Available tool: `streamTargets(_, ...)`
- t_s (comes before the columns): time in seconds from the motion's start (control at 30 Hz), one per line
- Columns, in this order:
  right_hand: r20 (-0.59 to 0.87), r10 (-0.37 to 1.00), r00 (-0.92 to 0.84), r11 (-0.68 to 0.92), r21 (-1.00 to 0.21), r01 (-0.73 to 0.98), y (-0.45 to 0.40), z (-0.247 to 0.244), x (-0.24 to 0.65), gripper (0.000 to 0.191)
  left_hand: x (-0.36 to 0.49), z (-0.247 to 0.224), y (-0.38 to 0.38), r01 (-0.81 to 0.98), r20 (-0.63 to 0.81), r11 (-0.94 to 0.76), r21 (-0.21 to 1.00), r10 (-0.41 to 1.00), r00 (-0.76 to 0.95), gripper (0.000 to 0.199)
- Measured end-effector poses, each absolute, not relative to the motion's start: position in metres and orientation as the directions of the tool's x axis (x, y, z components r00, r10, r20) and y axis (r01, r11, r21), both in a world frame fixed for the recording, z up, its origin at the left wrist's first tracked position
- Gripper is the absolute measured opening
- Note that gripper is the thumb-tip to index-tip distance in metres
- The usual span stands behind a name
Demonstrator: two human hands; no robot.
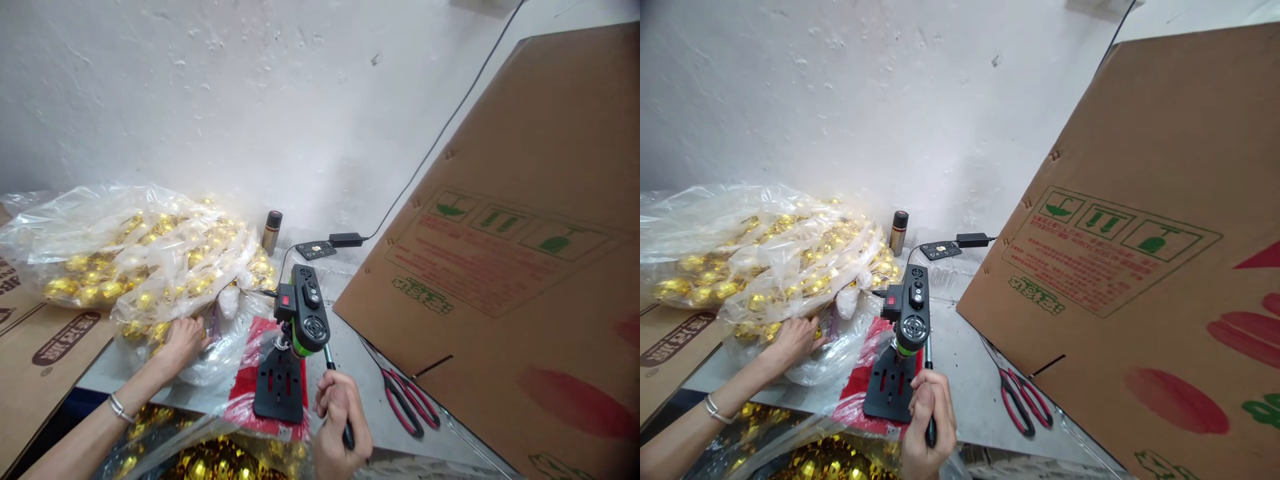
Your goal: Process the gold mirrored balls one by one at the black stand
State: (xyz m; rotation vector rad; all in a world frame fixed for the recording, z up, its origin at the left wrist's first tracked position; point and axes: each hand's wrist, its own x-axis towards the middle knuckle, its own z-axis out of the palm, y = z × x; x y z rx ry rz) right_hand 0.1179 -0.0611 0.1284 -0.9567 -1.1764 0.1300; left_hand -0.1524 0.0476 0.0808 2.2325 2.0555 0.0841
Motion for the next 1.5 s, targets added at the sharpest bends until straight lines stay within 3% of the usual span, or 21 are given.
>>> streamTargets(0.13,0.723,0.546,0.424,0.616,-0.689,0.382,-0.062,0.126,0.119,0.033,-0.145,0.092,0.047,0.983,-0.077,-0.062,0.174,0.994,0.076,0.036)
streamTargets(0.23,0.727,0.54,0.423,0.62,-0.684,0.384,-0.061,0.126,0.119,0.033,-0.135,0.099,0.046,0.826,-0.036,-0.014,0.563,0.998,0.042,0.052)
streamTargets(0.3,0.728,0.541,0.42,0.62,-0.683,0.385,-0.061,0.126,0.119,0.032,-0.124,0.097,0.042,0.534,-0.101,0.075,0.842,0.995,0.02,0.068)
streamTargets(0.37,0.725,0.546,0.418,0.615,-0.687,0.387,-0.061,0.128,0.118,0.031,-0.108,0.087,0.034,0.226,-0.194,0.181,0.957,0.98,0.038,0.08)
streamTargets(0.47,0.725,0.551,0.413,0.618,-0.687,0.382,-0.061,0.129,0.118,0.031,-0.08,0.065,0.019,-0.088,-0.245,0.249,0.964,0.968,0.058,0.085)
streamTargets(0.53,0.729,0.551,0.405,0.626,-0.683,0.377,-0.061,0.129,0.118,0.032,-0.063,0.049,0.011,-0.131,-0.228,0.235,0.963,0.972,0.065,0.082)
streamTargets(0.67,0.739,0.551,0.387,0.637,-0.672,0.377,-0.062,0.127,0.12,0.033,-0.042,0.03,0.002,0.094,-0.063,0.055,0.994,0.995,0.082,0.07)
streamTargets(0.83,0.749,0.549,0.371,0.652,-0.662,0.371,-0.063,0.123,0.122,0.035,-0.033,0.02,-0.001,0.311,0.107,-0.153,0.938,0.981,0.16,0.057)
streamTargets(1.2,0.738,0.559,0.378,0.643,-0.674,0.364,-0.065,0.117,0.123,0.034,-0.029,0.012,-0.005,0.417,0.307,-0.369,0.831,0.928,0.21,0.055)
streamTargets(1.5,0.756,0.551,0.353,0.642,-0.655,0.399,-0.066,0.123,0.123,0.036,-0.027,0.013,-0.006,0.411,0.165,-0.257,0.875,0.955,0.245,0.057)
